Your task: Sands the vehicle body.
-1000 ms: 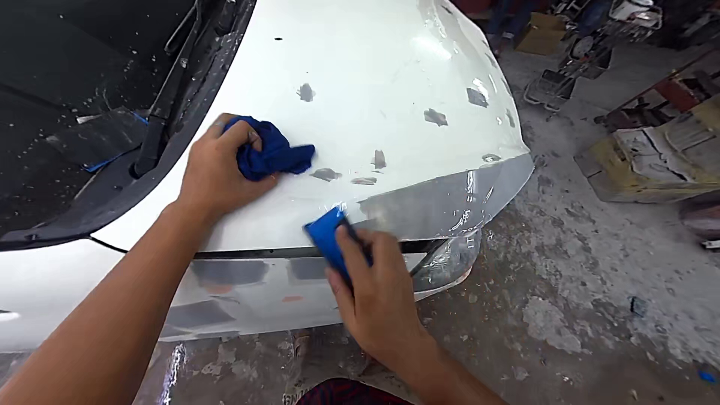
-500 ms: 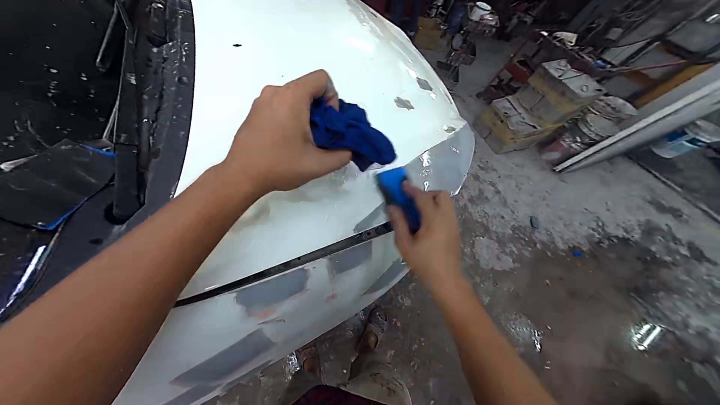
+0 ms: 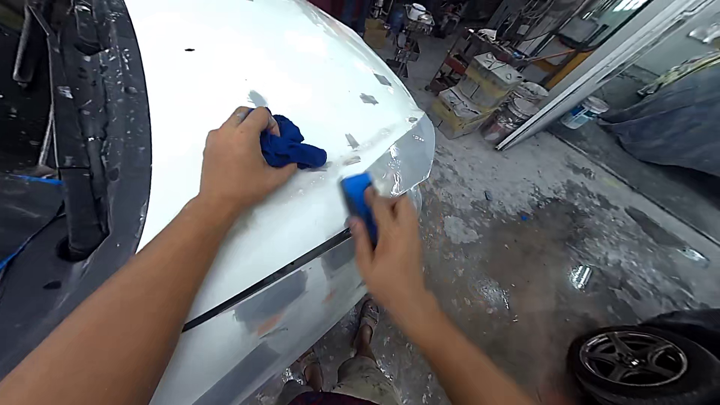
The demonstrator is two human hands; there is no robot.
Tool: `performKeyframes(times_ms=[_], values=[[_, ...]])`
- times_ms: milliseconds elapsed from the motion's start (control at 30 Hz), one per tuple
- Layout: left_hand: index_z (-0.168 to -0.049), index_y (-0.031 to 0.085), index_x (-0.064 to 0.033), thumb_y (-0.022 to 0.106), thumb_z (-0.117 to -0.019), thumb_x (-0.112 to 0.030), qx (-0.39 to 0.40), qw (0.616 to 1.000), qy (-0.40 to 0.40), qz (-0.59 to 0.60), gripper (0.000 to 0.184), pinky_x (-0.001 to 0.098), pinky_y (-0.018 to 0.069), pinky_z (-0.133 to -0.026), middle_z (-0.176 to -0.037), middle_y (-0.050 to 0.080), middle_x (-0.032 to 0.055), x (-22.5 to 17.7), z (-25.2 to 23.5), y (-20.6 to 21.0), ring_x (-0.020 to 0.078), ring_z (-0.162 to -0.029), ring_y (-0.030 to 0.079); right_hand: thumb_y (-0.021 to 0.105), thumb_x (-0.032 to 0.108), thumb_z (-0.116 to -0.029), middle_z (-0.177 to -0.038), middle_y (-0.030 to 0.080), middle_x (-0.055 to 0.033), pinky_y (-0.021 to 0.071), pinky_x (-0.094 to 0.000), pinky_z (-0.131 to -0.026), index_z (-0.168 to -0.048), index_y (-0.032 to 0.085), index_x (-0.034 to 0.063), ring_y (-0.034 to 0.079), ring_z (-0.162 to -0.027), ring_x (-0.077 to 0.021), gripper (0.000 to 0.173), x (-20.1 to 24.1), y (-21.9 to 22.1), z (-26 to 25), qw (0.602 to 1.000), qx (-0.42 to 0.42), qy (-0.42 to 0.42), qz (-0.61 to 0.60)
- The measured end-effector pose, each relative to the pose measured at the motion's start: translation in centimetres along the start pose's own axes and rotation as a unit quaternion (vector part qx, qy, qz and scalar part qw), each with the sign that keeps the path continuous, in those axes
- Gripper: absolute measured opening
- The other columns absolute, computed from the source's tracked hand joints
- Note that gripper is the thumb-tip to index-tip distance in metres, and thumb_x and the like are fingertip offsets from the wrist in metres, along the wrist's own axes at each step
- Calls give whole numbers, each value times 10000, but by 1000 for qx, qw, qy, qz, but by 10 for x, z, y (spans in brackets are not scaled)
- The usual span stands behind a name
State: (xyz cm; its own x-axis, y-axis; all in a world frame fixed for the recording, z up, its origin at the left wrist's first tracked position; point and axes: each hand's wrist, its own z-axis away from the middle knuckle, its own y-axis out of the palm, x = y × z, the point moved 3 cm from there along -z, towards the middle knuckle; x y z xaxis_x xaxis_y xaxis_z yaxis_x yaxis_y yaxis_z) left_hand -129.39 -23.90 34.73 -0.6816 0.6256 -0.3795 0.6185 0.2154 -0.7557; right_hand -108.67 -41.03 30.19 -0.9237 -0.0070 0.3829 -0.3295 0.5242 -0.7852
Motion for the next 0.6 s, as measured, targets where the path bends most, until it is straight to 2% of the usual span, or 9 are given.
performKeyframes(times_ms=[67, 100, 133, 200, 267, 367, 433, 533, 600], values=[[-1051, 630, -78, 815, -724, -390, 2, 1000, -14, 10, 488, 603, 516, -767, -1114, 644, 165, 1, -1, 2, 366, -998, 648, 609, 391, -979, -1160, 625, -105, 557, -400, -781, -1382, 652, 165, 613, -1006, -243, 465, 12, 2, 21, 997, 3, -69, -21], [-1056, 631, -71, 815, -725, -388, 4, 1000, -16, 12, 494, 608, 513, -771, -1115, 644, 174, 2, -2, 2, 372, -1002, 648, 623, 393, -967, -1163, 644, -105, 558, -415, -805, -1364, 668, 180, 622, -1021, -252, 453, 3, 4, 17, 996, 1, -86, -24], [-1067, 632, -63, 818, -726, -386, 9, 1000, -20, 13, 506, 617, 508, -780, -1115, 644, 183, 2, -1, 3, 384, -1009, 645, 627, 385, -964, -1145, 654, -124, 558, -448, -812, -1343, 679, 167, 631, -1021, -282, 440, -11, 5, 7, 996, -4, -85, -17], [-1083, 631, -68, 816, -729, -399, 16, 999, -27, 9, 519, 618, 503, -793, -1120, 642, 183, 1, 1, 2, 385, -1025, 640, 628, 368, -966, -1112, 655, -172, 543, -509, -815, -1316, 686, 118, 629, -1012, -344, 435, -36, 8, -18, 999, -21, -26, -1], [-1084, 624, -82, 805, -726, -409, 19, 999, -28, 6, 518, 610, 501, -791, -1120, 636, 172, 0, 4, 2, 374, -1028, 635, 610, 352, -981, -1124, 633, -182, 529, -502, -846, -1335, 662, 86, 606, -1037, -345, 445, -22, 6, -15, 1000, -26, 15, 2], [-1085, 625, -72, 811, -727, -393, 12, 1000, -25, 14, 515, 613, 504, -782, -1114, 634, 181, 0, 0, 3, 382, -1017, 637, 586, 368, -985, -1162, 611, -117, 540, -409, -803, -1379, 649, 140, 594, -1021, -255, 459, 16, 1, 24, 998, 0, -55, -24], [-1089, 626, -67, 805, -732, -403, 15, 999, -28, 14, 522, 618, 499, -792, -1113, 639, 187, 1, 0, 3, 388, -1026, 636, 613, 389, -969, -1159, 644, -114, 549, -425, -815, -1350, 680, 170, 616, -1030, -261, 445, -1, 3, 20, 997, 7, -77, -28], [-1106, 617, -65, 805, -743, -399, 30, 999, -32, 16, 527, 623, 494, -816, -1118, 630, 190, 0, 3, 3, 390, -1048, 626, 608, 374, -977, -1105, 652, -166, 528, -505, -818, -1315, 686, 120, 618, -1017, -335, 431, -42, 6, -16, 1000, -24, 6, 5], [-1101, 616, -61, 822, -732, -379, 28, 999, -32, 21, 528, 636, 497, -811, -1124, 629, 199, -2, 3, 2, 399, -1042, 628, 583, 371, -1007, -1146, 626, -177, 533, -508, -836, -1359, 640, 97, 610, -1048, -337, 450, -25, 1, -9, 1000, -19, 21, 0]])
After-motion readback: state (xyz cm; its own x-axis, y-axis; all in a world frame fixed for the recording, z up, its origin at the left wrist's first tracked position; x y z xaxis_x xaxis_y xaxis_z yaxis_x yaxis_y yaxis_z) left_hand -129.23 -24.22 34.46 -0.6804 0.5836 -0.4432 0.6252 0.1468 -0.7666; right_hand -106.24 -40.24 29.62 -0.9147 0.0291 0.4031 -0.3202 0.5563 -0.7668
